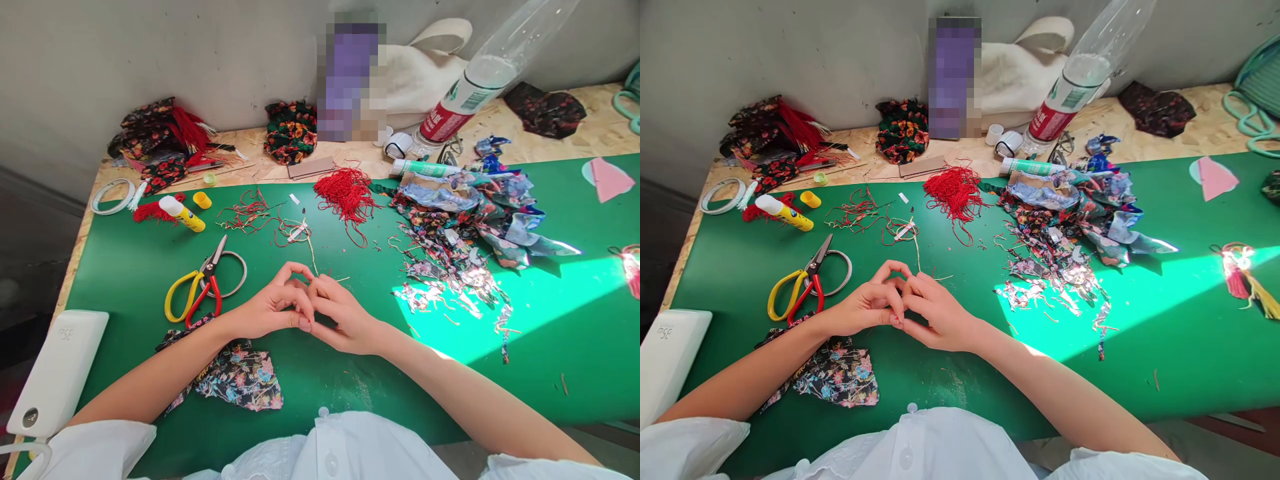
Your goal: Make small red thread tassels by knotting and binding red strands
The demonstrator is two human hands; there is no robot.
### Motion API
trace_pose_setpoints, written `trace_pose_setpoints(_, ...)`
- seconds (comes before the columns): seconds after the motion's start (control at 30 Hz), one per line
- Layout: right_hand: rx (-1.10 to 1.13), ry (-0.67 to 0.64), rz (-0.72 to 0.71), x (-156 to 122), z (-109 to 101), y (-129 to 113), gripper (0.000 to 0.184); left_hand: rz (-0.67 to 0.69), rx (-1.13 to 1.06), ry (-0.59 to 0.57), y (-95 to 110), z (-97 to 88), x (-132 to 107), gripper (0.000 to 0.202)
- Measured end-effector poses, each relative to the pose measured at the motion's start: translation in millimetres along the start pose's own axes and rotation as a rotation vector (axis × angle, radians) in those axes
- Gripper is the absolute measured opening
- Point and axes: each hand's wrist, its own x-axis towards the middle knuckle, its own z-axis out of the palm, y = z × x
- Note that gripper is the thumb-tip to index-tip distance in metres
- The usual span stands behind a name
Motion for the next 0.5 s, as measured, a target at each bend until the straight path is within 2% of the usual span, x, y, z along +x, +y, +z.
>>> trace_pose_setpoints(0.1,-0.048,-0.042,-0.044,-0.5,-1.1,1.2,0.017,0.025,-0.042,0.010,-0.9,-1.1,0.7,0.010)
trace_pose_setpoints(0.23,-0.116,-0.037,-0.069,-2.8,-0.9,2.0,0.023,0.056,-0.120,0.064,-3.6,-3.9,3.1,0.011)
trace_pose_setpoints(0.37,-0.185,-0.034,-0.081,-4.8,0.9,2.0,0.024,0.056,-0.321,0.178,-1.8,-3.6,5.2,0.018)
trace_pose_setpoints(0.5,-0.216,-0.023,-0.074,-4.3,1.3,1.5,0.024,-0.001,-0.551,0.262,4.9,-1.7,4.8,0.024)
